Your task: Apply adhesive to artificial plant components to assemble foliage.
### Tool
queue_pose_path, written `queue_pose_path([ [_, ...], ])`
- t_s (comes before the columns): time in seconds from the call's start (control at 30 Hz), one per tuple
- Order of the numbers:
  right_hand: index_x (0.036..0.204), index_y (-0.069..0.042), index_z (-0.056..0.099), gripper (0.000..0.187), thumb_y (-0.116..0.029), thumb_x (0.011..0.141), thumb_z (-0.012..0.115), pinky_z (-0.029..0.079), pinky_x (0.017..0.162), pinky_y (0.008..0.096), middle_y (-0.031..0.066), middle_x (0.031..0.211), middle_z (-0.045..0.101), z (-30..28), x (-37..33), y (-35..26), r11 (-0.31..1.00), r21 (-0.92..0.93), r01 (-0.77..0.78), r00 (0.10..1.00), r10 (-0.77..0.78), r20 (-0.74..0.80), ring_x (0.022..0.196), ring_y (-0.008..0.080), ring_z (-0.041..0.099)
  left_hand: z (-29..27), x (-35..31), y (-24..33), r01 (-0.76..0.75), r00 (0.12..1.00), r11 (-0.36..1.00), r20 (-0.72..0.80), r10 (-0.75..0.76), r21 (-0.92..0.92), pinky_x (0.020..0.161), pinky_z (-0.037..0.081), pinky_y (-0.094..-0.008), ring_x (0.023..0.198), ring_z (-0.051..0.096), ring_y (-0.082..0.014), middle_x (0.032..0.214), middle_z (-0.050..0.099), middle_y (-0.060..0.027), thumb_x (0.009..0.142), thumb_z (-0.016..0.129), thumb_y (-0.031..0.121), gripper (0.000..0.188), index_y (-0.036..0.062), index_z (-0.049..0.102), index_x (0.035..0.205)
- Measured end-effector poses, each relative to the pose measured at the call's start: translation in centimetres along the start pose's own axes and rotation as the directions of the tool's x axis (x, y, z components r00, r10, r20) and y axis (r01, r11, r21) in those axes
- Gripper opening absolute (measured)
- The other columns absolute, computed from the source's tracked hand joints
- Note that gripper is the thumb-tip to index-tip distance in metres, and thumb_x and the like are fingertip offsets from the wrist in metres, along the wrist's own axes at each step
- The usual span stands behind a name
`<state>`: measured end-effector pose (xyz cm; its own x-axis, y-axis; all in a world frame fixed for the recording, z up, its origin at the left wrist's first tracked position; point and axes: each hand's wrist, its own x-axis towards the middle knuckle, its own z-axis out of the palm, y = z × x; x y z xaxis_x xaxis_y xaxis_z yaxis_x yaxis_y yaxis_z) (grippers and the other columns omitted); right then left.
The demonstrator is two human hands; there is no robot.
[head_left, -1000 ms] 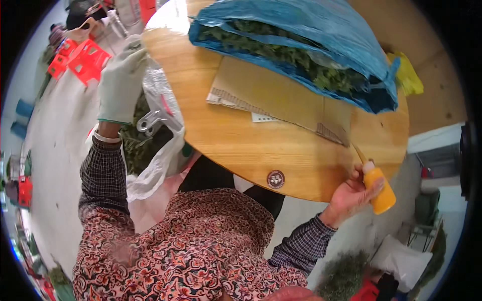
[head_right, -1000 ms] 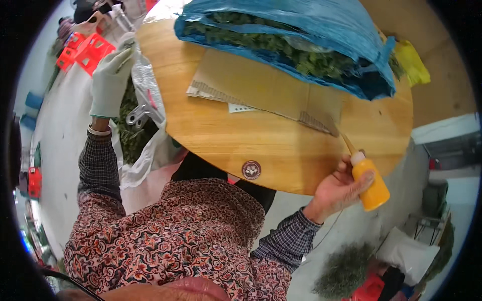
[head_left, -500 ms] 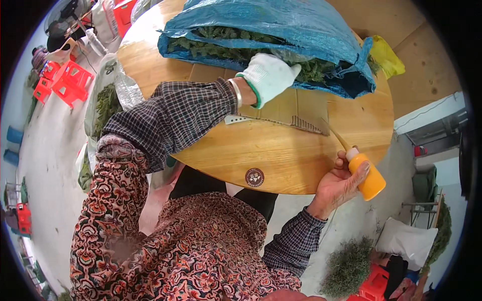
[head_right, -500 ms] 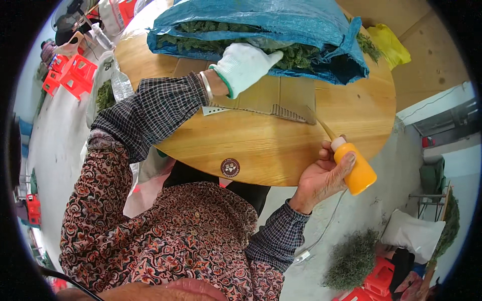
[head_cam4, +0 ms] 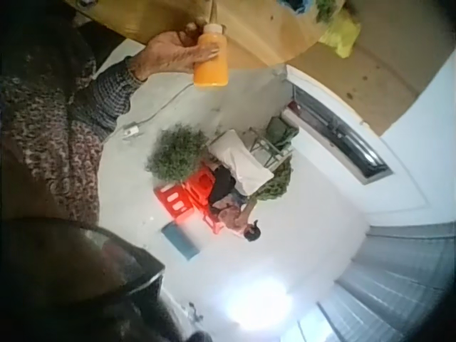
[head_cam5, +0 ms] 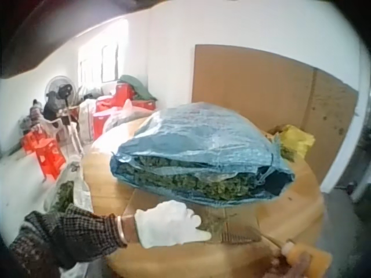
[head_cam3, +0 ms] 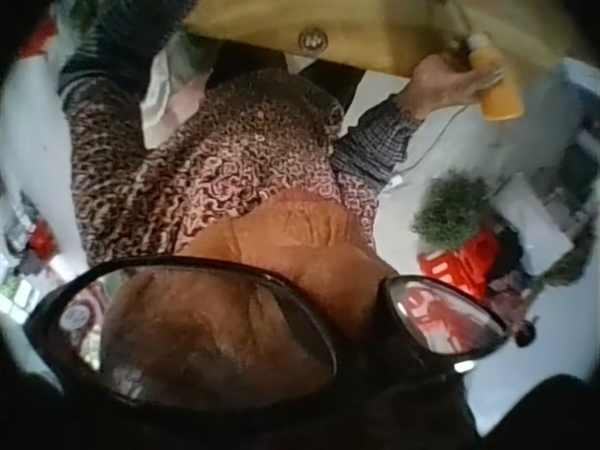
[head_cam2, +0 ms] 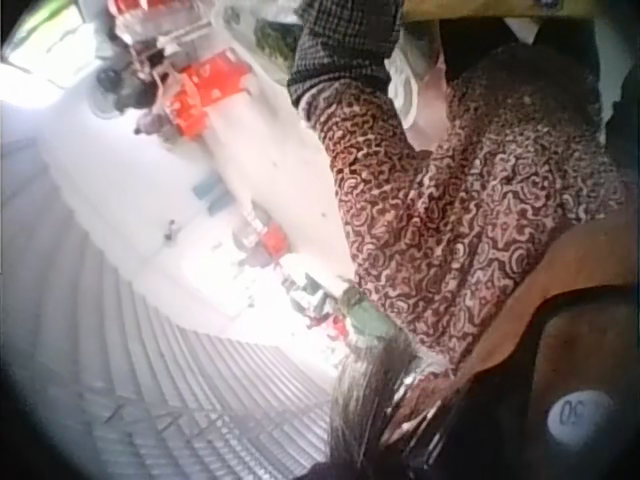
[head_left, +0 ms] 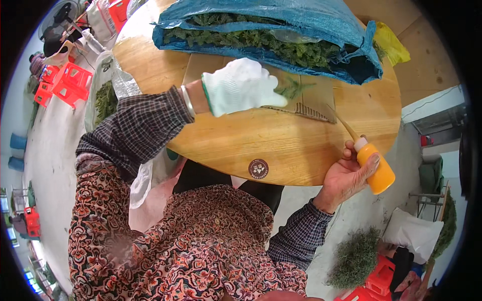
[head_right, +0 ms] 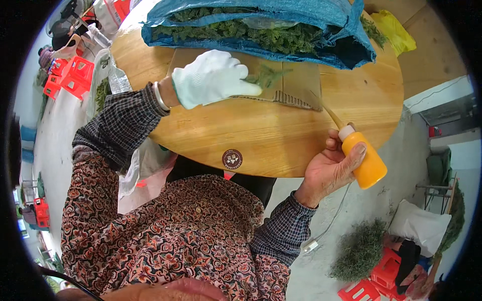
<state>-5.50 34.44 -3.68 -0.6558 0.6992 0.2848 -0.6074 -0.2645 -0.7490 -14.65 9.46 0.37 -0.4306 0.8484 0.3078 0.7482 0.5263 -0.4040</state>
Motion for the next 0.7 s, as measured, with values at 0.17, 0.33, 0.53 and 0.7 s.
queue_pose_path([
  [0.17,0.107,0.000,0.053,0.034,-0.028,0.091,0.064,0.048,0.058,0.0185,0.0139,0.096,0.066,-0.5,0.0,-0.1,1.000,-0.015,-0.022,1.000,0.022,-0.011,0.069,0.0151,0.063,1.1,-0.6,-1.9,-0.100,0.985,0.994,-0.134,0.105,0.043,0.067,0.048,-0.0331,0.073,0.056,-0.0231,0.090,0.057,-0.0044,0.080,0.060,0.018,0.034,0.0278,0.061,0.112],
  [0.33,0.107,0.000,0.054,0.034,-0.028,0.091,0.063,0.048,0.058,0.0187,0.0147,0.097,0.066,-0.8,0.5,-0.1,1.000,-0.017,-0.015,1.000,0.015,-0.004,0.069,0.0157,0.063,1.6,-0.4,-1.0,0.243,0.965,0.925,-0.027,-0.262,-0.291,0.075,0.048,-0.0317,0.083,0.056,-0.0238,0.098,0.059,-0.0034,0.080,0.060,0.019,0.036,0.0271,0.061,0.115],
  [0.53,0.107,0.001,0.054,0.034,-0.028,0.091,0.063,0.048,0.058,0.0188,0.0152,0.098,0.066,-1.4,1.0,0.1,1.000,0.001,-0.026,1.000,0.026,-0.001,0.069,0.0161,0.063,0.8,-1.3,-1.7,0.021,0.968,0.956,-0.234,-0.093,-0.291,0.082,0.047,-0.0313,0.090,0.057,-0.0254,0.107,0.060,-0.0033,0.082,0.061,0.021,0.033,0.0188,0.061,0.115],
  [0.7,0.107,0.001,0.055,0.035,-0.029,0.091,0.063,0.048,0.058,0.0186,0.0155,0.098,0.066,-0.8,1.9,0.2,0.999,0.016,-0.029,0.999,0.029,0.015,0.069,0.0163,0.063,-0.6,-0.5,0.7,0.222,0.919,0.928,-0.254,-0.302,-0.300,0.084,0.047,-0.0328,0.095,0.056,-0.0247,0.113,0.058,-0.0033,0.083,0.061,0.021,0.032,0.0149,0.060,0.114],
])
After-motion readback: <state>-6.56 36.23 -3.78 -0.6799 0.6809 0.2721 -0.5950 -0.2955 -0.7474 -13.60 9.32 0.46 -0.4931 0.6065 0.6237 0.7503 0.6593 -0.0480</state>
